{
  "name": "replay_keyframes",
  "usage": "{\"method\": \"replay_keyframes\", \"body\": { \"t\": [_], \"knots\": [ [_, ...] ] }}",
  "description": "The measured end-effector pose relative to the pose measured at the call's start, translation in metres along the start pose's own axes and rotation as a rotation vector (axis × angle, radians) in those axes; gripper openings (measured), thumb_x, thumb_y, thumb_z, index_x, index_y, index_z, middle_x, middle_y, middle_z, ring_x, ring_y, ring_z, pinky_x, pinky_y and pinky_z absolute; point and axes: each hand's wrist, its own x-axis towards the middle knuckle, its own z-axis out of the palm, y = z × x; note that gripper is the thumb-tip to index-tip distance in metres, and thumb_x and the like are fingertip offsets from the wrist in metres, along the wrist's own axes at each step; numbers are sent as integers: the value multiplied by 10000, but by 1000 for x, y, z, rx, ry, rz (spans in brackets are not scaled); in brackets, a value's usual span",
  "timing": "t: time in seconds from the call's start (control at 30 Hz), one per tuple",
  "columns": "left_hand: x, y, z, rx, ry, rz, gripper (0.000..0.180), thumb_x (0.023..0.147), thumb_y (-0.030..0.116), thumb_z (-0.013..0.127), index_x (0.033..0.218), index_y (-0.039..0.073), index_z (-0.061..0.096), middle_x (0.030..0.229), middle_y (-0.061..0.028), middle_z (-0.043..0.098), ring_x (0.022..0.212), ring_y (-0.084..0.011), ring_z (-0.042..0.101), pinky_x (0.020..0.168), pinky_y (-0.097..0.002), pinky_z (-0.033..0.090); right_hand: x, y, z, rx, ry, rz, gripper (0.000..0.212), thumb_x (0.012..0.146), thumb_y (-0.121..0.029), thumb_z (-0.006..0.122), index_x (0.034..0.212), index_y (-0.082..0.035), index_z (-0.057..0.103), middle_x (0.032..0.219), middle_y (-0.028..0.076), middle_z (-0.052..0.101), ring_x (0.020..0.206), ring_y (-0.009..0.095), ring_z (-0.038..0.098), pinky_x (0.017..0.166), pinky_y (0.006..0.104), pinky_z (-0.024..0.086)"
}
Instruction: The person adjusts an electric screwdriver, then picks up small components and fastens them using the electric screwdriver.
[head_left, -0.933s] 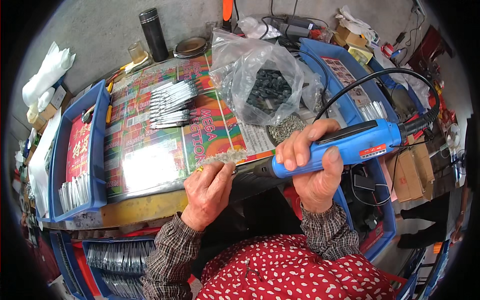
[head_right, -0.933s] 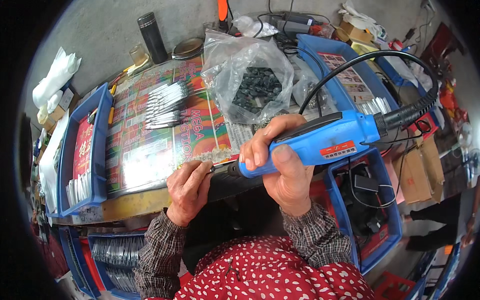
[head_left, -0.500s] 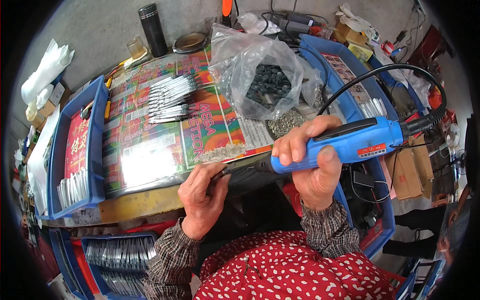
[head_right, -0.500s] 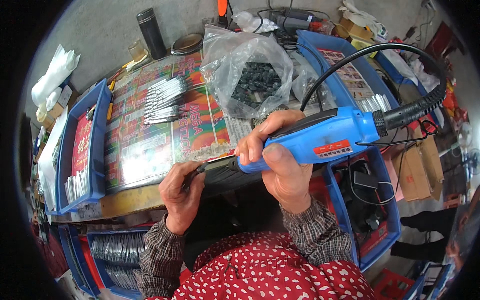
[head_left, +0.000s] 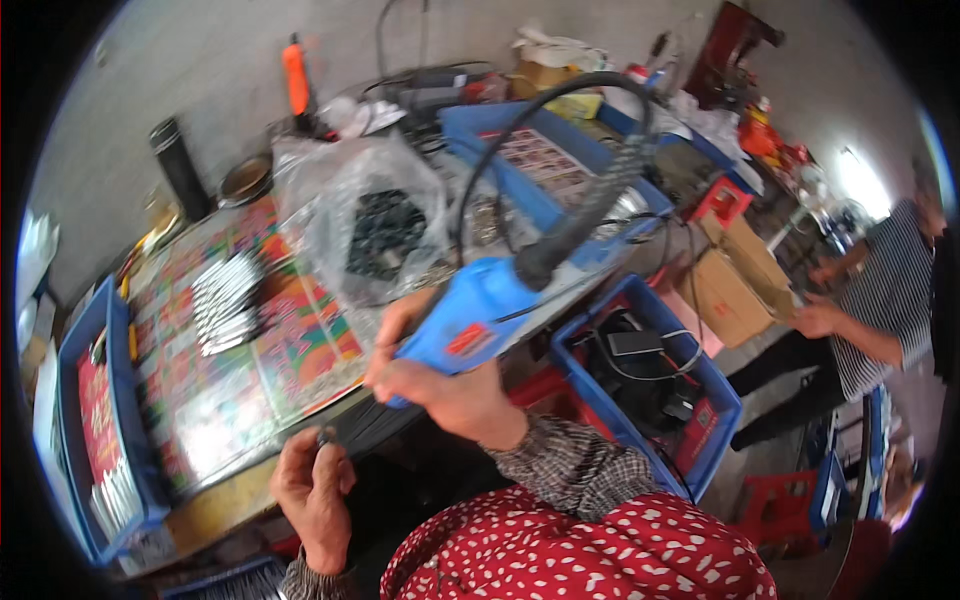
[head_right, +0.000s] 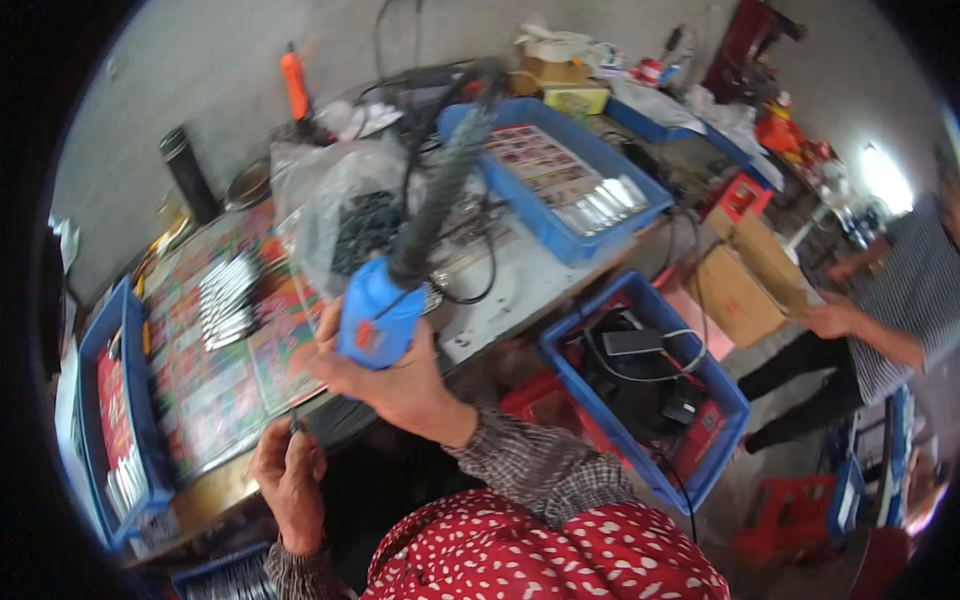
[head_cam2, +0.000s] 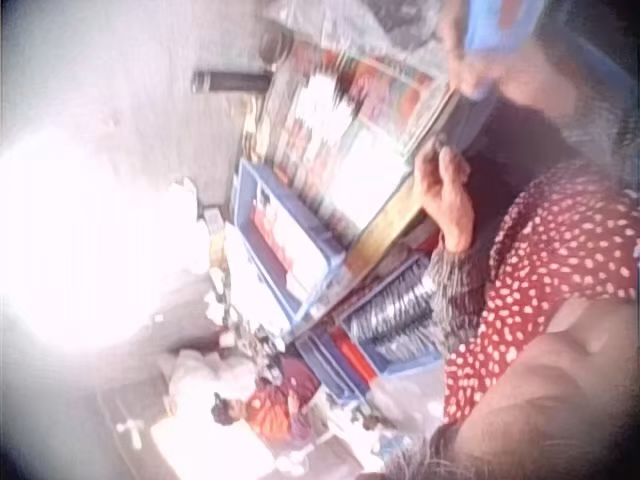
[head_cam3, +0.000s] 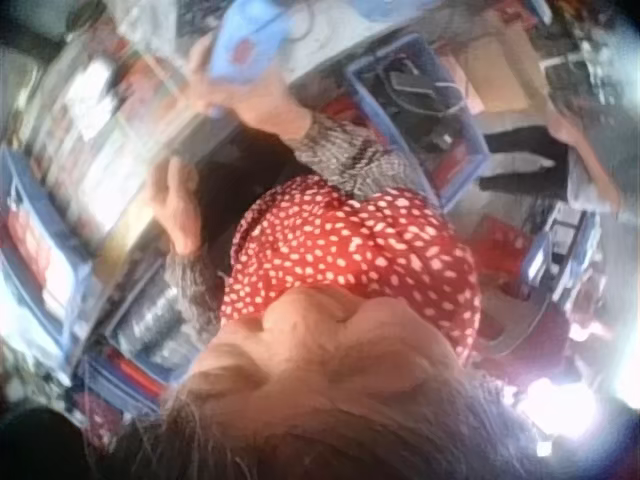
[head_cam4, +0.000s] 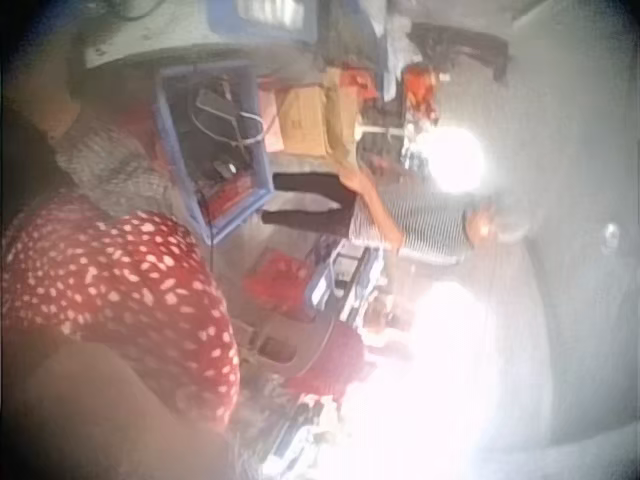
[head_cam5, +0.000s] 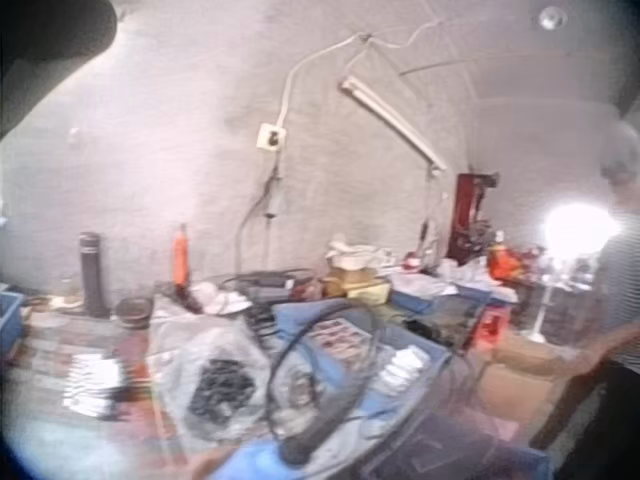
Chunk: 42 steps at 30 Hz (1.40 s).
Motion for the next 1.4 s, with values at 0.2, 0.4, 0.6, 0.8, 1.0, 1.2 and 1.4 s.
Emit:
{"method": "replay_keyframes", "body": {
  "t": [0.2,0.4,0.6,0.8,1.0,1.2,1.4],
  "knots": [
    [-3,-2,5,-59,1,34,140,887,98,559,978,-8,542,716,-31,533,488,-61,451,416,-186,350,-3,-2,-1,14,-14,48,272,761,3,668,970,-26,497,779,38,563,676,82,556,585,221,454],
    [-2,-5,12,-28,-26,37,87,910,120,516,924,37,534,709,-2,496,469,-32,381,390,-176,286,-3,3,0,15,33,-55,187,782,-55,684,906,-46,544,751,-35,564,714,19,533,650,206,448],
    [-4,-6,12,-27,-48,18,90,908,117,517,928,31,536,725,-13,497,466,-33,376,388,-170,273,-5,5,1,-12,10,-57,199,774,-56,690,907,-44,543,748,-46,542,678,16,488,622,217,421],
    [-6,-15,8,-31,-30,19,120,902,123,526,963,21,542,744,-21,505,468,-30,376,390,-163,271,-7,18,-3,32,32,10,246,749,-78,725,920,-53,549,756,-62,490,706,14,450,616,211,410],
    [-21,19,30,-1,-14,-180,89,890,118,538,852,40,557,671,-11,508,530,-92,433,473,-214,356,-6,18,-4,70,-10,3,238,760,-33,705,906,-39,518,781,-25,534,727,56,509,654,226,433],
    [-20,4,21,25,11,-217,150,900,113,530,1023,29,523,758,-28,533,608,-90,467,521,-201,375,-7,4,-2,70,-52,103,297,763,-56,711,977,-39,507,754,-45,504,704,37,482,616,223,431],
    [-28,1,13,-68,126,-302,278,883,141,569,1128,27,503,814,-50,550,687,-123,507,558,-239,410,-7,11,-4,-18,-98,147,234,749,-69,726,901,-41,550,784,-46,520,712,21,474,606,212,424]
  ]
}}
